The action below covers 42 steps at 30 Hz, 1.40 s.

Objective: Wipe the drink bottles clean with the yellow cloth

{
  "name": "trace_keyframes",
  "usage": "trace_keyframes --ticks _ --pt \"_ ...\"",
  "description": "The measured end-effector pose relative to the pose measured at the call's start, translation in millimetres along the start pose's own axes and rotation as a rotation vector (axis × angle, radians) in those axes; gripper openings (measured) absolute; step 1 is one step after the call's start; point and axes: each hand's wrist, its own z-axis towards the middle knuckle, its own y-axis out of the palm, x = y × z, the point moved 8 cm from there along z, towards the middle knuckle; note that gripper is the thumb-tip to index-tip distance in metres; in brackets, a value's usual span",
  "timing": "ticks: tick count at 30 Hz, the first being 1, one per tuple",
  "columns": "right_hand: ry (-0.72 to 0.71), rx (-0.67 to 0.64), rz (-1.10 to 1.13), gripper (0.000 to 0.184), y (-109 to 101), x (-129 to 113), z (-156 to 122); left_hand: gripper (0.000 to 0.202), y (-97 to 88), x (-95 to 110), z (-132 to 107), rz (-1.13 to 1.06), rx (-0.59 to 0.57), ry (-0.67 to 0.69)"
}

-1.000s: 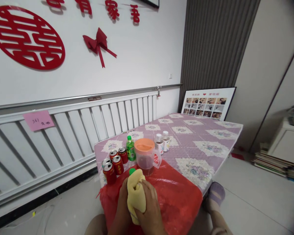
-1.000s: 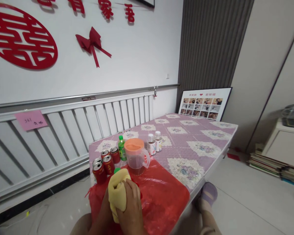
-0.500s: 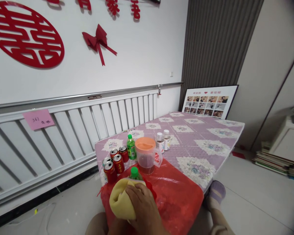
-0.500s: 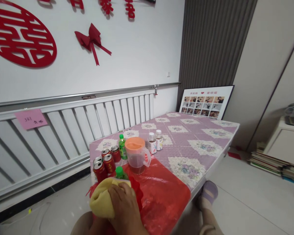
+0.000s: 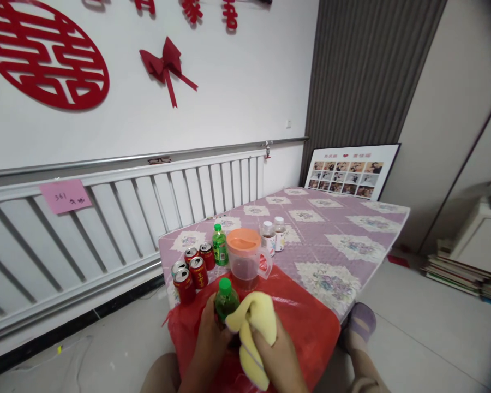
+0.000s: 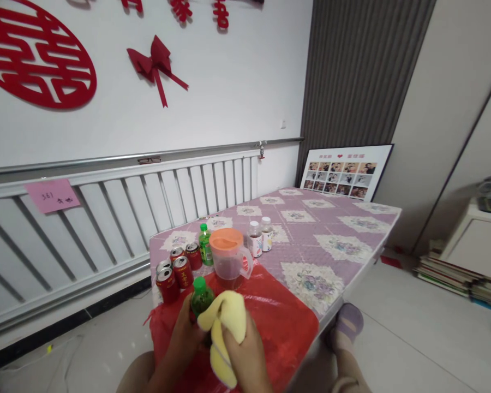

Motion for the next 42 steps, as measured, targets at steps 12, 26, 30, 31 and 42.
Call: trace_keyframes --ticks 12,26,30,31,42 --pt "0.032 -0.091 0.348 0.051 41.9 -42.1 19.6 0.042 -3.6 -5.9 -3.5 -0.099 -0.025 0.007" --pt "0.361 -0.159 0.527 0.051 47.4 9.6 8.4 0.065 -2.3 -3.1 2.2 0.047 -0.087 0.008" --pt "0.268 -0.174 0.549 0.057 43.5 -10.9 16.5 0.069 -1.3 -1.0 11.7 -0.008 -0.258 -0.018" --pt "0.246 -0.183 0.546 0.058 43.6 -14.4 17.9 0.070 -1.3 -0.3 13.4 -0.022 -0.303 -0.024" --pt "0.184 -0.165 0.327 0.035 44.5 -8.0 16.5 0.077 -13.2 0.1 17.0 0.068 -0.426 -0.125"
